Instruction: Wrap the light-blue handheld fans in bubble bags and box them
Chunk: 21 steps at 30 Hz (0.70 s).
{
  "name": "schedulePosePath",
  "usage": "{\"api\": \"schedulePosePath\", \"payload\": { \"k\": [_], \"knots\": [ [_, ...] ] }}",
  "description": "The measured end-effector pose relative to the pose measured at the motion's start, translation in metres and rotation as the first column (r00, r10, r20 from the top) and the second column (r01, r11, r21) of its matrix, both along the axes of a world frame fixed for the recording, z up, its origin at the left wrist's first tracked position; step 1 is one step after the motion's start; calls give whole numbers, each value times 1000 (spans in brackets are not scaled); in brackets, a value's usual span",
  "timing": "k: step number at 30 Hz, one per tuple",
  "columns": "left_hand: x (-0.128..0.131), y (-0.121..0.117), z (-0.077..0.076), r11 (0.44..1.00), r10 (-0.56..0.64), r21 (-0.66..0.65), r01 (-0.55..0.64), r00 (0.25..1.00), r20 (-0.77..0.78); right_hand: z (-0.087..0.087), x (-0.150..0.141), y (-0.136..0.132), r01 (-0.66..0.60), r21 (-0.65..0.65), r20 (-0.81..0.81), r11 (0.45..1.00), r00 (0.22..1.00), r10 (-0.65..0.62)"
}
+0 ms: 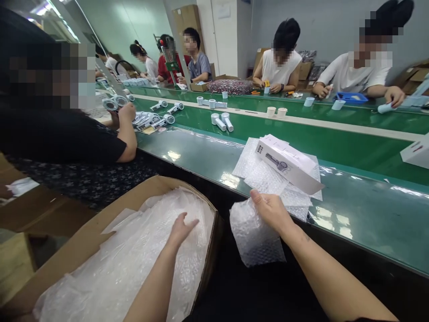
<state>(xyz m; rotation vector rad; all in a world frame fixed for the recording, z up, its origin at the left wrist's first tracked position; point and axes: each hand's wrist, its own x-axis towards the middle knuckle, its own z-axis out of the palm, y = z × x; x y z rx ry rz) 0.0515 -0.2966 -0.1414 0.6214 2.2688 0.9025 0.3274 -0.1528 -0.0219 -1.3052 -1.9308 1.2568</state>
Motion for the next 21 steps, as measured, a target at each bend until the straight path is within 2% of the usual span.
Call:
{"api": "schedulePosePath", "payload": {
  "k": [2, 4, 6, 8, 9, 11, 13, 14, 17, 19, 20, 21],
  "knots": [
    [1, 2, -23, 997, -12, -78, 10, 1000, -17, 1, -2, -8, -99, -10, 65, 995, 993, 100],
    [5, -2, -33, 989, -58, -134, 55, 998, -18, 2, -3, -14, -208, -19, 135, 978, 969, 209],
    [6, -10, -29, 981, -115, -160, 110, 993, -23, 3, -2, -17, -309, -26, 174, 951, 935, 308],
    [3, -22, -19, 966, -207, -155, 205, 978, 2, 1, 1, -17, -360, -19, 177, 933, 917, 358],
    [2, -27, -15, 940, -297, -170, 297, 955, 23, -1, 1, -17, -355, -18, 172, 935, 920, 352],
    [2, -38, -9, 844, -488, -238, 481, 872, 34, -8, 0, -17, -275, -33, 163, 961, 947, 277],
    [4, -45, -8, 767, -591, -313, 560, 807, -6, -14, -3, -18, -165, -63, 140, 984, 975, 172],
    [5, -47, -9, 769, -592, -328, 548, 804, -46, -17, -5, -19, -120, -70, 125, 990, 984, 128],
    [1, -48, -1, 860, -487, -269, 434, 857, -172, -17, -5, -20, -35, -54, 83, 998, 996, 39],
    [-4, -49, 24, 945, -326, -80, 316, 918, -225, -14, -2, -17, 3, -35, 65, 999, 998, -1],
    [-7, -50, 44, 965, -235, 68, 253, 950, -207, -11, -1, -14, 16, -24, 66, 1000, 998, -14],
    [-7, -51, 67, 951, -168, 239, 199, 975, -142, -9, -1, -11, 21, -9, 78, 1000, 997, -20]
  ]
}}
